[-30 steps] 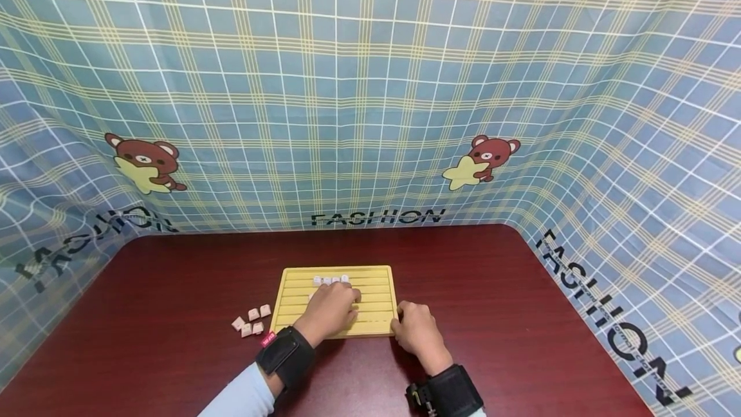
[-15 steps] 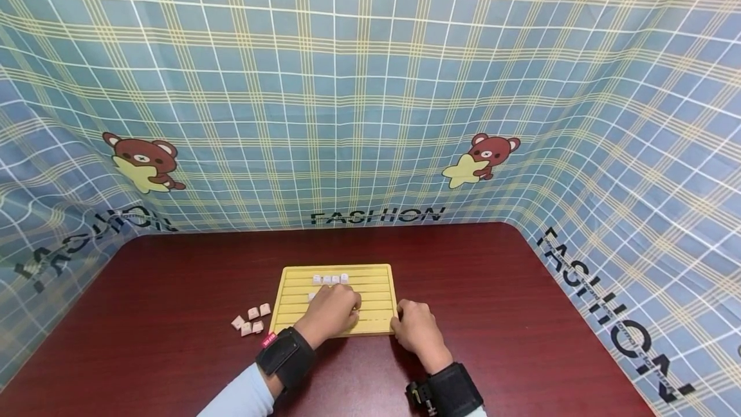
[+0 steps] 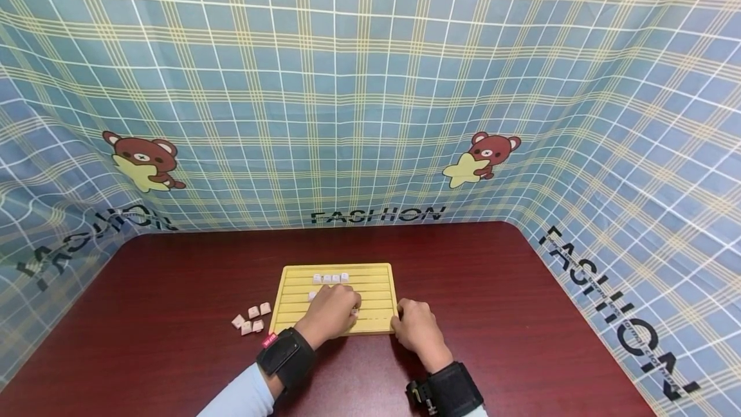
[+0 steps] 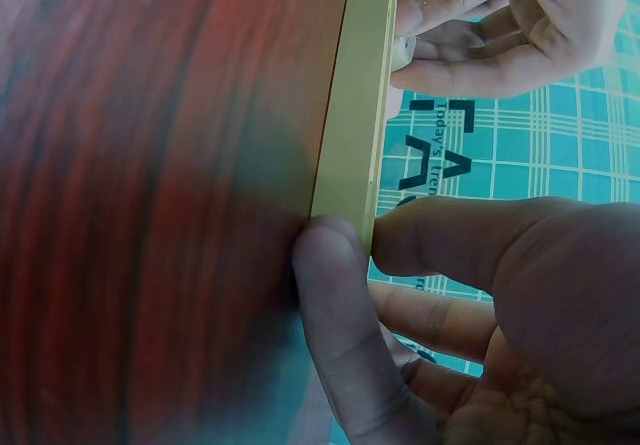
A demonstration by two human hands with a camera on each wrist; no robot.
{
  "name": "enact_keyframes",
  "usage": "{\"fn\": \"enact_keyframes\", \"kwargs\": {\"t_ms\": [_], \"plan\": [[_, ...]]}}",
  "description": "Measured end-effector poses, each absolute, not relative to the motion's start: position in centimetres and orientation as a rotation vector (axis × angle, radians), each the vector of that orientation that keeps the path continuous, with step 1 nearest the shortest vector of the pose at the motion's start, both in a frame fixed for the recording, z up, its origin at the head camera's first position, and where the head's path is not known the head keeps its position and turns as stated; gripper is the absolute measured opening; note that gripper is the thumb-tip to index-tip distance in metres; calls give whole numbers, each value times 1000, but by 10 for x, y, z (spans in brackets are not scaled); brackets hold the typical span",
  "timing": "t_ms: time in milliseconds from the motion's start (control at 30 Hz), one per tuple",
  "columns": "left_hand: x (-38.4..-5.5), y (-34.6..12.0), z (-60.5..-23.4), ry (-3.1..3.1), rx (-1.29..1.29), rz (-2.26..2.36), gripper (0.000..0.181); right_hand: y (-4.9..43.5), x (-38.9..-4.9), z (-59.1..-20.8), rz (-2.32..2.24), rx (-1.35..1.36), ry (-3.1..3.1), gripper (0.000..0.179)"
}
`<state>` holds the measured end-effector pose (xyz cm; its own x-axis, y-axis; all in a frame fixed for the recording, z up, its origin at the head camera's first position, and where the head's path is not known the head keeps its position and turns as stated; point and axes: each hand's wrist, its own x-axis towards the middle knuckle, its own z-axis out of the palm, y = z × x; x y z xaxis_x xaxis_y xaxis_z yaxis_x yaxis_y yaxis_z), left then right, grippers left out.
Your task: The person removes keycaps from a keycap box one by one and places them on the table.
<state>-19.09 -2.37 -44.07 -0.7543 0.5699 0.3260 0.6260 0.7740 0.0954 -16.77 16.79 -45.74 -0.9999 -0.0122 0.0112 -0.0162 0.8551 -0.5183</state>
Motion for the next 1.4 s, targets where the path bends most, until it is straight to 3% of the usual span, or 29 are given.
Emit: {"fn": "enact_keyframes", "kwargs": {"t_ms": [700,967,1133,1400], "plan": [[-187,-30,-437,-2699,-885,-257,10,167,-166,-457,835,48,-3026,4],[-184,-40,-434,-2697,-865,-278,12,167,-166,-454,855,24,-3040,24],[-183,-50,-433,-2684,-845,-269,20,167,-166,-454,842,32,-3044,24],[-179,-69,-429,-2654,-791,-289,14,167,-165,-453,866,58,-3037,29]]}}
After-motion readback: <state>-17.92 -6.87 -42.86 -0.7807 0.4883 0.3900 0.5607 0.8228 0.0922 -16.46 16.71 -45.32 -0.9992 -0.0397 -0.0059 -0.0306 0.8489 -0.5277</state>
